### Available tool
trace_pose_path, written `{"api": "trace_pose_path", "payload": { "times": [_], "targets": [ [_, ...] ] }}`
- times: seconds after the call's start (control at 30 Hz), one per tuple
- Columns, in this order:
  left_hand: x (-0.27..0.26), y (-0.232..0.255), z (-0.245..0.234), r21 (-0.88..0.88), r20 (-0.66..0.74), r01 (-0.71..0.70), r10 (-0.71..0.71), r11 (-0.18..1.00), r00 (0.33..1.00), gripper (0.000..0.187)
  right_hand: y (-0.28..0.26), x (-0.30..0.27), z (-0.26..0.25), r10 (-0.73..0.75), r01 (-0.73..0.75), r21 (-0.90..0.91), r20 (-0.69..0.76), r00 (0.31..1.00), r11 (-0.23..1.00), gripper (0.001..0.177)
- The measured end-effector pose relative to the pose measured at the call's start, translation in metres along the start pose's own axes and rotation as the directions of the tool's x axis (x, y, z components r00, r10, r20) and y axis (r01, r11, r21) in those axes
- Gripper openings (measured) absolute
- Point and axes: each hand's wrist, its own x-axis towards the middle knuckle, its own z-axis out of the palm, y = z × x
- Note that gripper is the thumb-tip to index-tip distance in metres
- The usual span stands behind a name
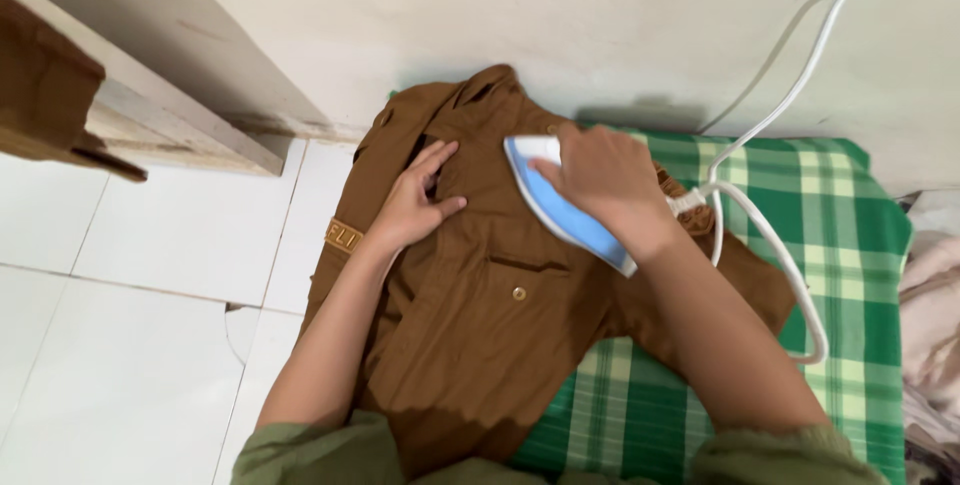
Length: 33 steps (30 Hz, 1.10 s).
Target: The person irons a brown short-sleeved shirt on a green and white checkered ironing board. They smooth the fabric with one hand while moving the iron with the other, then flip the shirt to iron the back and sleeves.
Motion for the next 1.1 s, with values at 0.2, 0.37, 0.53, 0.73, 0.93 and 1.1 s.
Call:
{"api": "trace_pose_path", "payload": {
  "times": [0.2,0.37,0.53,0.73,0.93,1.1],
  "targets": [
    [0.000,0.007,-0.029,0.316,-0.198,-0.037,0.104,0.948,0.975,0.037,-0.008,0.004,-0.002,0.189,-0.188,-0.022,0.101,0.977,0.982,0.054],
    [0.001,0.022,-0.044,0.592,-0.139,0.055,0.035,0.804,0.990,0.050,0.007,-0.019,-0.012,0.198,-0.194,-0.037,0.141,0.970,0.980,0.054],
    [0.001,0.047,-0.032,0.821,-0.169,0.186,-0.082,0.539,0.982,0.063,0.009,-0.022,-0.014,0.192,-0.187,-0.048,0.185,0.964,0.981,0.055],
    [-0.023,0.066,-0.029,0.856,-0.184,0.340,-0.385,0.389,0.904,0.055,0.009,-0.022,-0.013,0.181,-0.171,-0.069,0.171,0.969,0.983,0.056],
    [-0.037,0.046,-0.048,0.843,-0.173,0.262,-0.224,0.470,0.959,0.027,0.009,-0.025,-0.014,0.146,-0.138,-0.058,0.147,0.978,0.989,0.054],
    [-0.035,0.045,-0.052,0.879,-0.224,0.252,-0.116,0.405,0.968,0.025,0.013,-0.028,-0.013,0.089,-0.079,-0.073,0.144,0.986,0.994,0.054]
  ]
}}
